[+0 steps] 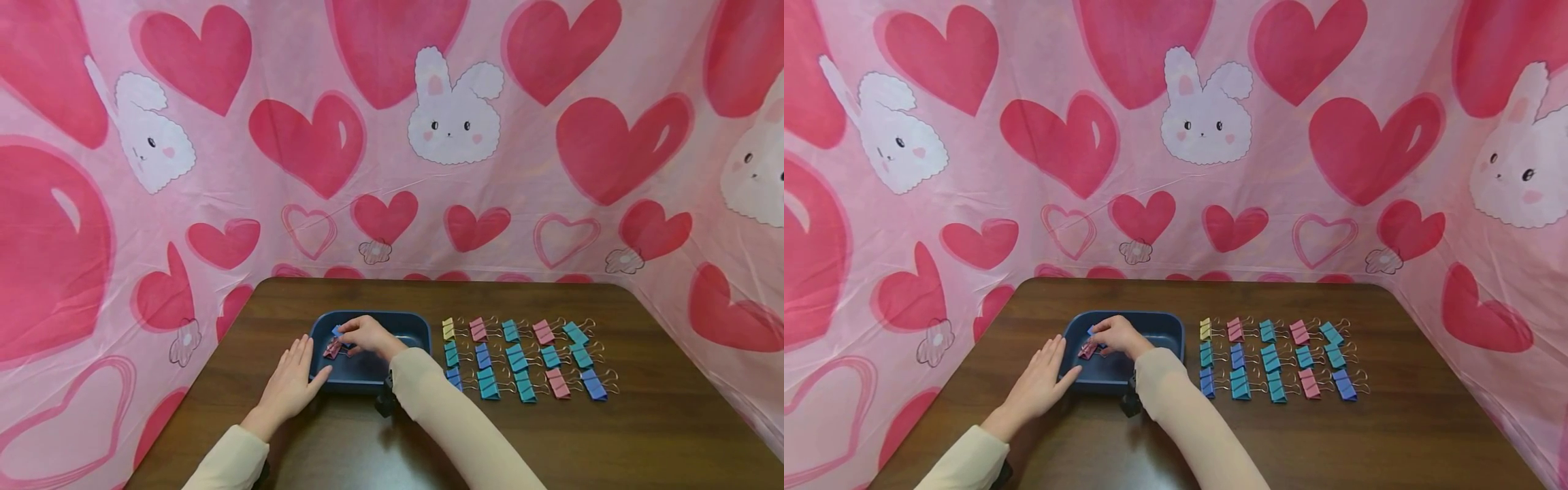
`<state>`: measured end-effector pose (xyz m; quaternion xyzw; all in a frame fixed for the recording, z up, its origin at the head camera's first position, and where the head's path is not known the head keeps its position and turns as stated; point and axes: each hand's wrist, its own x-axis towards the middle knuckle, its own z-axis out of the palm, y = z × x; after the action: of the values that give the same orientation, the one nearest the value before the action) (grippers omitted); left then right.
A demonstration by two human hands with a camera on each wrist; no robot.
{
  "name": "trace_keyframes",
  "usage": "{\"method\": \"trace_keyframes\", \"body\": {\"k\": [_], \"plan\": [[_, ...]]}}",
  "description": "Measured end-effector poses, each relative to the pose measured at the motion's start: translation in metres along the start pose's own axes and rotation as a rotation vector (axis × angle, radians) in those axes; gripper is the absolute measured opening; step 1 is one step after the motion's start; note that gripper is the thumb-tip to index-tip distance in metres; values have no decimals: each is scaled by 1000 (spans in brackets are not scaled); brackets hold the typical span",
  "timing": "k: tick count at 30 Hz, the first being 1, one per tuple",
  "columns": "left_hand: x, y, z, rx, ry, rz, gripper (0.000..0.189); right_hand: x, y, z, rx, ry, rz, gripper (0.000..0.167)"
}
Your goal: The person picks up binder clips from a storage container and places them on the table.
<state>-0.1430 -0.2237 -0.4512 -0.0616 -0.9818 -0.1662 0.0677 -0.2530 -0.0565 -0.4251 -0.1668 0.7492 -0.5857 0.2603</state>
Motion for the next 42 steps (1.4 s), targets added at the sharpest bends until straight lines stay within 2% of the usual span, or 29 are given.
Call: {"method": "trace_keyframes", "body": {"k": [4, 13, 23, 33, 42], "plan": [[0, 1, 0, -3, -5, -4, 78, -1, 1, -3, -5, 35, -13, 25], [1, 0, 1, -2, 3, -12, 78, -7, -3, -13, 29, 63, -104, 25], [0, 0, 1, -5, 6, -20, 79, -18, -13, -30, 27, 90, -118, 24], [1, -1, 1, -10, 5, -15, 78, -34, -21, -55, 66, 118, -165, 24], [2, -3, 3, -1, 27, 5, 77, -49, -18, -85, 83, 132, -223, 26]]}}
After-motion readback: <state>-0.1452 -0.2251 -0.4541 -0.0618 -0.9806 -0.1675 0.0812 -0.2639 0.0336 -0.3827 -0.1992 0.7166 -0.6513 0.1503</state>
